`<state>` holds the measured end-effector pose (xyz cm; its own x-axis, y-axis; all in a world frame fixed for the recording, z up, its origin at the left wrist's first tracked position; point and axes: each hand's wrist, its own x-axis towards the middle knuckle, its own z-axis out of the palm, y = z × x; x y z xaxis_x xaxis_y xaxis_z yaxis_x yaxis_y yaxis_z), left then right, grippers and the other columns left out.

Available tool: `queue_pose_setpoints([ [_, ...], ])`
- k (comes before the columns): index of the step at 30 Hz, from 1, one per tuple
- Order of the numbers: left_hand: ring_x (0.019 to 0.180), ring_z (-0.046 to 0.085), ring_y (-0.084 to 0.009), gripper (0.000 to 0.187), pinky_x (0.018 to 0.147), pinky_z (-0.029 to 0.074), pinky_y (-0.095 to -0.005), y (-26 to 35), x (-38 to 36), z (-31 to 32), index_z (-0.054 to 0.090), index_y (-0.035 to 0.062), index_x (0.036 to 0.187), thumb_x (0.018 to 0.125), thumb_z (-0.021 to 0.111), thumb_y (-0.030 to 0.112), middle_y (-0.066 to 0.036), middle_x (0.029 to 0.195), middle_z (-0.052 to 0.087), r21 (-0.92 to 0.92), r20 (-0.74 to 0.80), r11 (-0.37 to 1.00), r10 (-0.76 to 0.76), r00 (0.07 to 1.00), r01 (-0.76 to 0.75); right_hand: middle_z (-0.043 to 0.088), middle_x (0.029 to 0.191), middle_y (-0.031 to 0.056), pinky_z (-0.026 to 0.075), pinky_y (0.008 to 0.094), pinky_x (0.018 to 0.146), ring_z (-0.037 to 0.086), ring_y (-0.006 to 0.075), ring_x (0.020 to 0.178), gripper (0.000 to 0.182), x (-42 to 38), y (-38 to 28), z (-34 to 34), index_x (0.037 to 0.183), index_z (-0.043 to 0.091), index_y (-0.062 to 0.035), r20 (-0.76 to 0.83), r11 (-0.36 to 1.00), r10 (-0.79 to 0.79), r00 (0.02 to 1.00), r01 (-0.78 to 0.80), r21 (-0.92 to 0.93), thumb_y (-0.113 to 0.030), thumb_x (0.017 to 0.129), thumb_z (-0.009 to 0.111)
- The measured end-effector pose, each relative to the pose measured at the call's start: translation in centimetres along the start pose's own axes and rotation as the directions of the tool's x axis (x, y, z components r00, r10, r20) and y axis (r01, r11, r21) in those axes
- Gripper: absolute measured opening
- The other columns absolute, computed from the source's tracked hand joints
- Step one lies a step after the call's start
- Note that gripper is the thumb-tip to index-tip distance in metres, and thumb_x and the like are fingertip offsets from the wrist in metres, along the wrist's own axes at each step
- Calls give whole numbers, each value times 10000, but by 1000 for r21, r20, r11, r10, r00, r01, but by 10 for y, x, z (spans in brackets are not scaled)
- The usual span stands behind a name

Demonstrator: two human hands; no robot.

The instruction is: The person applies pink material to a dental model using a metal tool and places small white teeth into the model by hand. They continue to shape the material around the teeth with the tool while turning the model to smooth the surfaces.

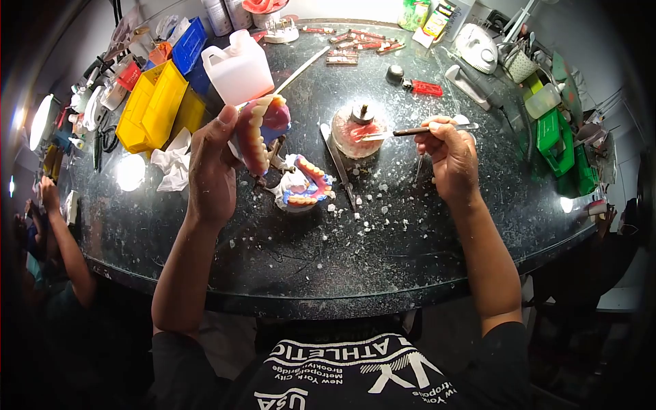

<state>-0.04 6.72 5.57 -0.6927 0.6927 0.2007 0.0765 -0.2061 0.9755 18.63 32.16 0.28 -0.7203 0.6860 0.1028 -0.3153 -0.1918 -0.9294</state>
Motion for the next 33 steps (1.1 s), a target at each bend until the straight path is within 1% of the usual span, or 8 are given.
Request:
queue_pose_setpoints([
  [12, 680, 607, -63, 622, 616, 487, -199, 7, -2, 11, 628, 10, 1133, 949, 422, 567, -34, 794, 644, 120, -65, 993, 19, 998, -12, 662, 788, 129, 492, 284, 706, 623, 155, 692, 159, 2, 0, -1, 933, 594, 29, 21, 1000, -23, 1000, 23, -3, -105, 860, 551],
  [16, 701, 603, -48, 624, 618, 476, -185, 6, 0, 7, 633, 15, 1123, 945, 425, 575, -29, 827, 652, 151, -2, 988, 37, 999, -37, 664, 809, 133, 494, 287, 707, 625, 159, 691, 160, 2, -1, -2, 939, 590, 31, 29, 1000, -15, 999, 16, -19, -103, 856, 557],
  [19, 717, 599, -35, 616, 614, 468, -177, 9, 1, 11, 637, 12, 1115, 946, 430, 567, -24, 846, 656, 142, 19, 988, 54, 998, -56, 666, 818, 136, 499, 282, 720, 631, 160, 702, 172, 0, -4, 2, 954, 586, 40, 44, 995, -71, 996, 68, 68, -103, 861, 559],
  [21, 723, 593, -27, 609, 605, 460, -170, 9, 1, 15, 639, 11, 1112, 947, 435, 561, -19, 853, 658, 129, 5, 989, 66, 998, -66, 668, 816, 135, 502, 274, 730, 634, 158, 710, 172, 0, -15, 12, 961, 589, 43, 20, 985, -172, 985, 172, 1, -100, 870, 561],
  [24, 615, 519, -5, 542, 539, 388, -152, 12, 1, 23, 614, 53, 1035, 952, 433, 557, 24, 744, 590, 144, -7, 988, 48, 999, -46, 671, 815, 121, 507, 263, 738, 633, 142, 727, 149, -4, -28, 26, 975, 603, 35, 15, 943, -303, 953, 302, -138, -86, 894, 567],
  [26, 658, 550, -7, 543, 560, 410, -147, 10, 3, 23, 644, 31, 1058, 941, 479, 535, 5, 800, 634, 114, 15, 990, 79, 997, -80, 672, 818, 115, 507, 262, 730, 629, 133, 731, 137, -7, -30, 32, 974, 607, 30, 20, 904, -370, 929, 365, -225, -79, 900, 572],
  [27, 680, 565, -9, 545, 571, 420, -145, 8, 4, 23, 659, 20, 1070, 936, 501, 524, -5, 829, 656, 98, 25, 990, 95, 995, -97, 672, 818, 109, 505, 262, 722, 626, 126, 736, 136, -7, -29, 31, 978, 605, 31, 39, 891, -385, 922, 382, -246, -78, 903, 575],
  [33, 569, 493, 21, 493, 500, 339, -150, 4, 10, 20, 690, 60, 852, 930, 523, 516, 25, 682, 629, 208, -15, 973, 103, 995, -97, 673, 822, 110, 502, 255, 725, 626, 126, 739, 132, -7, -29, 32, 976, 608, 28, 27, 889, -384, 923, 378, -259, -76, 904, 572],
])
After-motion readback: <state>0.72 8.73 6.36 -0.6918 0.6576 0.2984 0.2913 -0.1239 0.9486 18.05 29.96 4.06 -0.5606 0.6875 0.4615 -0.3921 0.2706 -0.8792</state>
